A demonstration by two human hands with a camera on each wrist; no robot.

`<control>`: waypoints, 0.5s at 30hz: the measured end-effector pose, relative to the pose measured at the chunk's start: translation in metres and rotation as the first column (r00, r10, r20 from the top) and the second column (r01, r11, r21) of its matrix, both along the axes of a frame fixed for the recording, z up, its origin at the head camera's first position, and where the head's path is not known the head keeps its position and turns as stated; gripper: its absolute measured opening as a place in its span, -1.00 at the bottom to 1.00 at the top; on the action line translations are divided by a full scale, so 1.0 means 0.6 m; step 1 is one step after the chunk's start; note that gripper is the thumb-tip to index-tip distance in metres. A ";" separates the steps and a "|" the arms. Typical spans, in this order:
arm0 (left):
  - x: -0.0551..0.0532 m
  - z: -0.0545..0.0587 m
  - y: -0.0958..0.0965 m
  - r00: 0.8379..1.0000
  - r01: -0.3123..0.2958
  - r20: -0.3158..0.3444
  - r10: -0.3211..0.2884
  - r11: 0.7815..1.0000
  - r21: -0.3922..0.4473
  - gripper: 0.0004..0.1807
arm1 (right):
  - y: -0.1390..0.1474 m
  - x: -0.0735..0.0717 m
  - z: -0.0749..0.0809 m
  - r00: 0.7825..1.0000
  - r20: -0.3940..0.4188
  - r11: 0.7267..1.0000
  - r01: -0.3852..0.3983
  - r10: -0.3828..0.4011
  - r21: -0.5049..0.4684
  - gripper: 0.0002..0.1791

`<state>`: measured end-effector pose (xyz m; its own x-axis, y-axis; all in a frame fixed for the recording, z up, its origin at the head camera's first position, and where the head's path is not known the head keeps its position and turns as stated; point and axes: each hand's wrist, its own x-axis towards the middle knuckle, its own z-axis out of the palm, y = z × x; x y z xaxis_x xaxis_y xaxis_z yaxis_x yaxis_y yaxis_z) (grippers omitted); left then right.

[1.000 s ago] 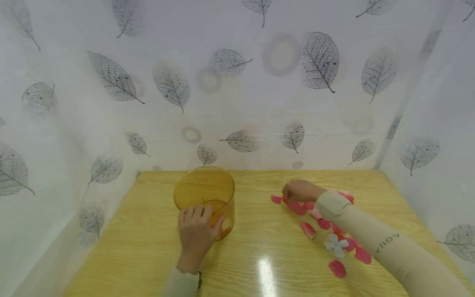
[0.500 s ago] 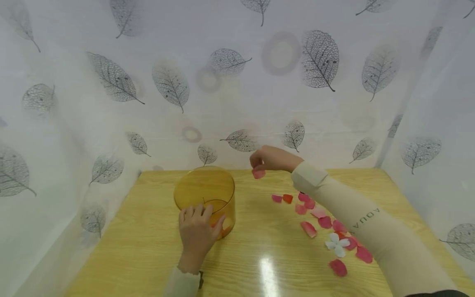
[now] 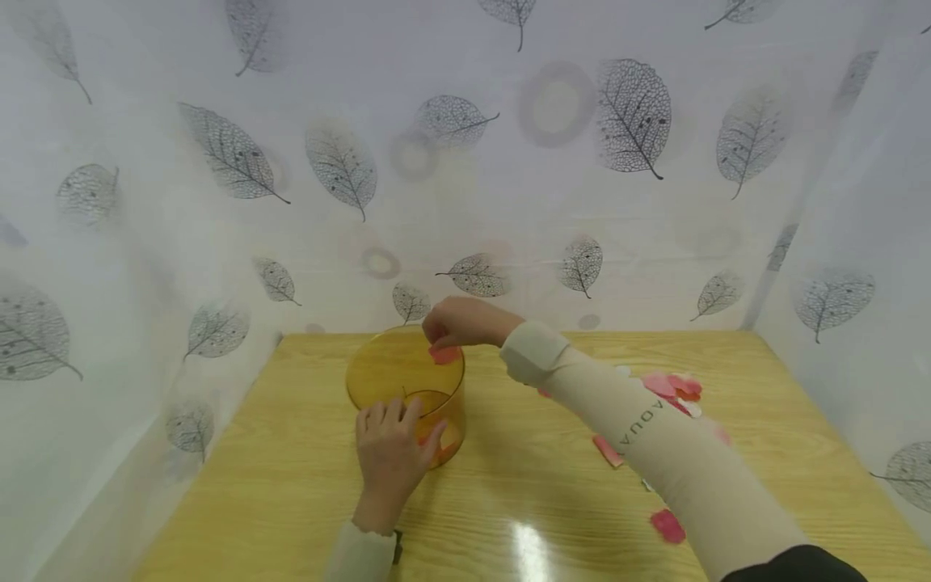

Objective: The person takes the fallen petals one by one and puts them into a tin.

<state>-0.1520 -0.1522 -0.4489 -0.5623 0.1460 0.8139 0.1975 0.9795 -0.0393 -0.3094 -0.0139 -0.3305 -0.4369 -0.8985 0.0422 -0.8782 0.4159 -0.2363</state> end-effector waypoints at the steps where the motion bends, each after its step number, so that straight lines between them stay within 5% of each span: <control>1: 0.000 0.000 0.000 1.000 0.000 -0.001 0.000 1.000 0.001 -0.50 | -0.006 0.001 -0.001 1.000 0.006 1.000 -0.003 0.003 -0.002 -0.90; 9: 0.006 0.003 0.004 0.998 -0.022 0.051 0.021 1.000 0.007 -0.48 | -0.023 0.010 -0.017 1.000 0.002 0.999 0.003 -0.003 0.034 -0.87; 15: 0.011 0.007 0.008 0.998 -0.030 0.062 0.030 0.999 -0.011 -0.52 | 0.025 0.010 -0.011 0.998 -0.010 0.996 0.062 -0.062 -0.066 -0.83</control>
